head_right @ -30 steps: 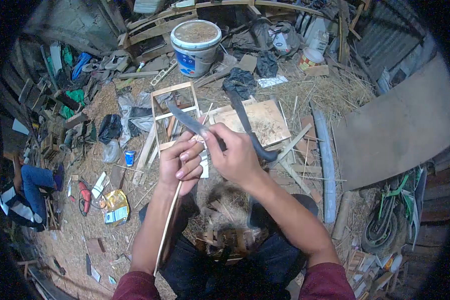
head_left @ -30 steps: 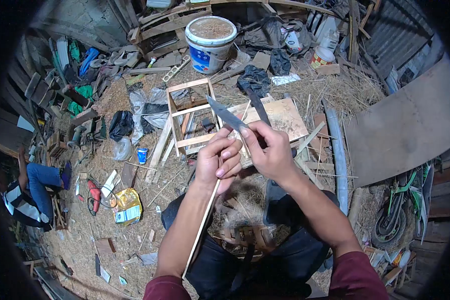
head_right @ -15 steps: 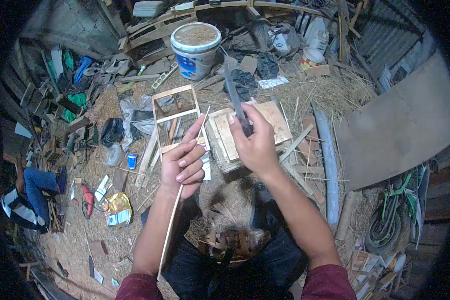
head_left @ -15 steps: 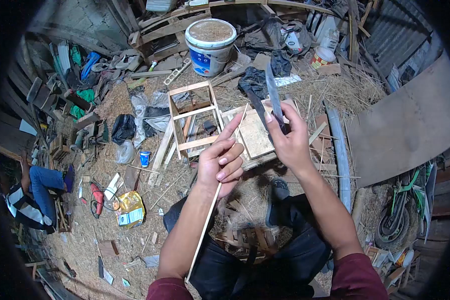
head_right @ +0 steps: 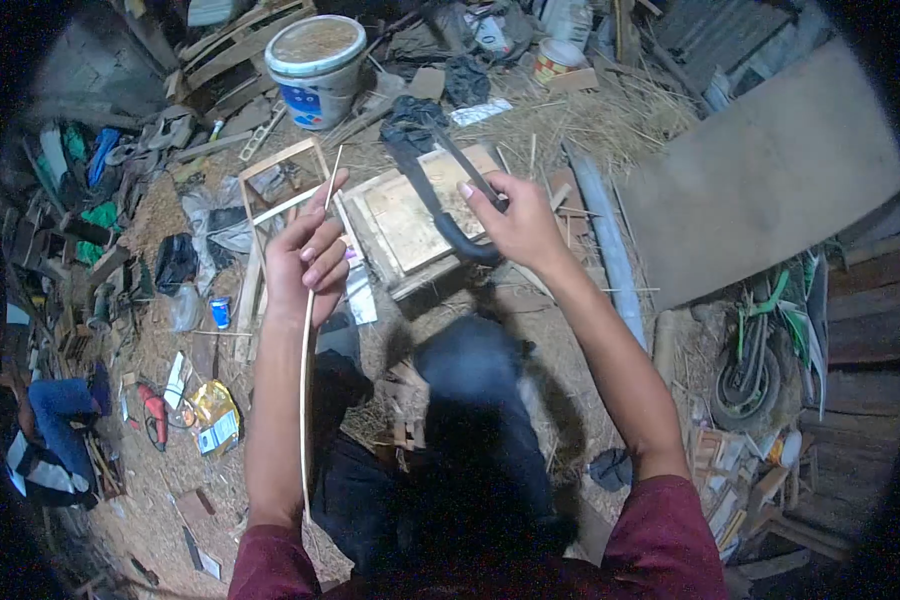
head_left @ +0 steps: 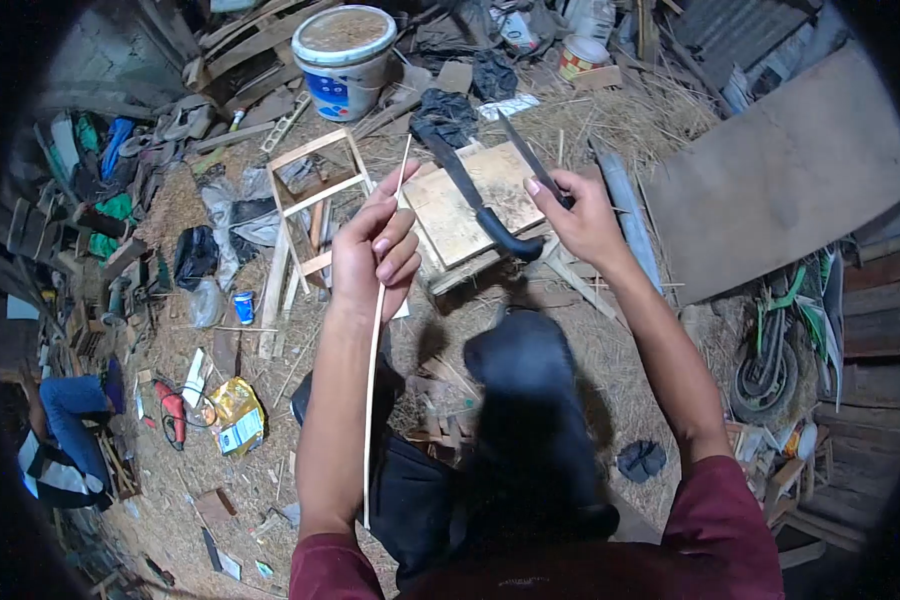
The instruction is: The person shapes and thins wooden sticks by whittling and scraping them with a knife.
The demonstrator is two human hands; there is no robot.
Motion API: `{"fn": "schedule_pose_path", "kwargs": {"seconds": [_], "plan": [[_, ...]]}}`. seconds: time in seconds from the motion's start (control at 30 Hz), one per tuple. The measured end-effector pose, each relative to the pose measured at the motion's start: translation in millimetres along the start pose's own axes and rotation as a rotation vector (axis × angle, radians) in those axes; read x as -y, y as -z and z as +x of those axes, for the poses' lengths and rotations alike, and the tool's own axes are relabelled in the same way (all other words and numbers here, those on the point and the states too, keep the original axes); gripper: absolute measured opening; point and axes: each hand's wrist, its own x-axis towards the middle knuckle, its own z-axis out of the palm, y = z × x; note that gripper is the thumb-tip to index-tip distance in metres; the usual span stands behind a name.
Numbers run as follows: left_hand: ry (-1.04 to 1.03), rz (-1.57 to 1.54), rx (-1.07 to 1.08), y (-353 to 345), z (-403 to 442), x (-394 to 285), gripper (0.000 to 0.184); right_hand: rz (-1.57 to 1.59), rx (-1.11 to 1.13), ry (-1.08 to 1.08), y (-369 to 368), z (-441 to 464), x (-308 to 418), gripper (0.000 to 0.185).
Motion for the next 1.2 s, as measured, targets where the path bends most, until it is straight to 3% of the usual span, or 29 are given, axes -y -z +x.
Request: {"fn": "schedule_pose_path", "kwargs": {"seconds": [0.13, 0.3, 0.33, 0.43, 0.57, 0.67, 0.87, 1.07, 1.2], "plan": [[0.034, 0.100, -0.054, 7.9, 17.1, 11.6, 0.048, 0.176, -0.023, -0.222, -8.8, -28.6, 21.8, 0.030], [0.001, 0.168, -0.103, 6.3, 19.6, 7.1, 0.054, 0.274, -0.167, -0.108, -49.9, -8.7, 33.3, 0.026], [-0.012, 0.178, -0.119, 3.8, 17.0, 3.0, 0.055, 0.300, -0.101, -0.214, -49.3, -1.6, 58.5, 0.031], [-0.043, 0.130, -0.058, 10.9, 8.2, -10.1, 0.054, 0.253, -0.191, 0.145, -80.3, 25.1, 83.7, 0.034], [-0.092, 0.080, -0.136, 15.2, -7.0, -23.7, 0.050, 0.005, 0.021, 0.496, -101.0, 35.5, 108.0, 0.057], [-0.065, 0.004, -0.081, 20.9, -20.9, -33.8, 0.039, -0.141, 0.203, 0.542, -114.1, 17.7, 99.1, 0.059], [0.011, -0.007, -0.078, 9.7, -47.7, -30.8, 0.031, -0.135, 0.244, 0.512, -93.4, 5.7, 96.4, 0.059], [0.047, -0.040, -0.105, 7.7, -51.8, -24.4, 0.016, -0.234, 0.140, 0.496, -93.2, 7.8, 91.6, 0.064], [0.014, 0.030, -0.135, 14.0, -45.5, -23.3, 0.022, -0.299, 0.160, 0.526, -93.6, 4.6, 91.7, 0.066]]}}
